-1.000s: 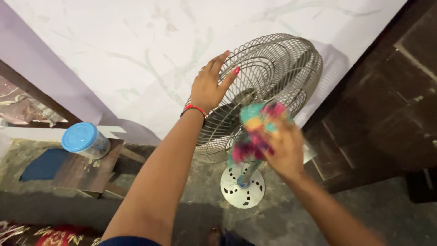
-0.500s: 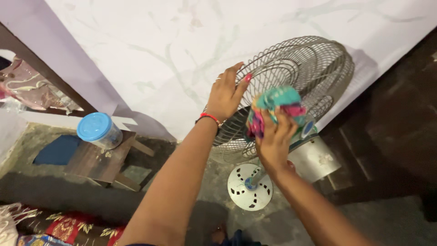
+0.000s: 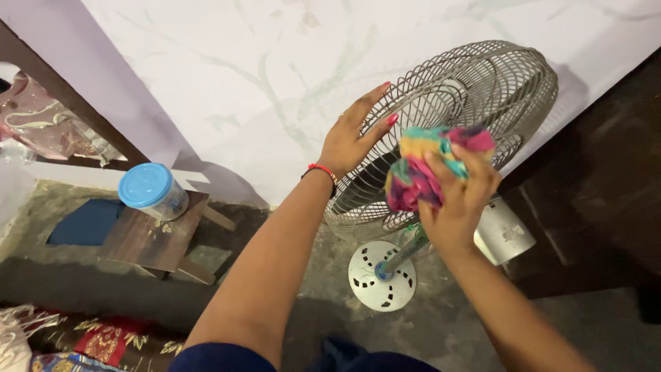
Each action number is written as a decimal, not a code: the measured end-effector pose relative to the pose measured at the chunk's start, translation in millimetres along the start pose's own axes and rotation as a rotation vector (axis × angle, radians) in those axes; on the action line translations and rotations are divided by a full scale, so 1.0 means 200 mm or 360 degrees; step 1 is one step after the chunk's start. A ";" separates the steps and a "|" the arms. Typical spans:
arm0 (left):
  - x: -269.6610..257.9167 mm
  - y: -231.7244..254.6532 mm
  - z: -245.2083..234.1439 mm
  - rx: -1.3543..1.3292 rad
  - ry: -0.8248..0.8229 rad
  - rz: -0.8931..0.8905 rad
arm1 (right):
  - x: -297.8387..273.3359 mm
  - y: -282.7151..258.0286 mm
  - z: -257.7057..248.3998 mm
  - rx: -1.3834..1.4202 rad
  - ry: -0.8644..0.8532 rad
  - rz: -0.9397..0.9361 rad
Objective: The person cleans the metal cage and motor housing of a floor fan using a cloth, wiping the exterior surfaces and reaching between the grill bars.
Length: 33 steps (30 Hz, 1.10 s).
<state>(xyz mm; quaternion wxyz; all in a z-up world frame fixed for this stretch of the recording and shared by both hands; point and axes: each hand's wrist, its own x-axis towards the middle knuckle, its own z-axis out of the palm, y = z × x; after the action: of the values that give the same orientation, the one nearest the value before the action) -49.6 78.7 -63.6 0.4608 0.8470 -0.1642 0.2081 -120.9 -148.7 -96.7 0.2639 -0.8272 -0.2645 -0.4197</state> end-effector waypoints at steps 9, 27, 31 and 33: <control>-0.03 -0.09 -0.02 -0.0264 -0.0073 0.0010 | -0.23 -0.17 0.21 -0.0251 -0.0400 -0.0212; 0.02 -0.25 -0.02 -0.0633 -0.0368 -0.0159 | -0.03 -0.26 0.22 -0.0404 -0.0347 -0.0429; 0.00 -0.23 -0.04 -0.0571 -0.0363 -0.0208 | -0.25 -0.16 0.29 -0.0313 -0.0285 -0.0540; -0.01 -0.21 -0.05 -0.0560 -0.0354 -0.0196 | -0.36 -0.14 0.29 -0.0269 -0.0398 -0.0530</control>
<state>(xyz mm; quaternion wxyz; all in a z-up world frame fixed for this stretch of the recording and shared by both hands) -33.6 109.0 -90.2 0.5925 0.7796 -0.1957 0.0529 -144.0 -105.2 -180.1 0.0860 -0.8369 -0.3919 -0.3723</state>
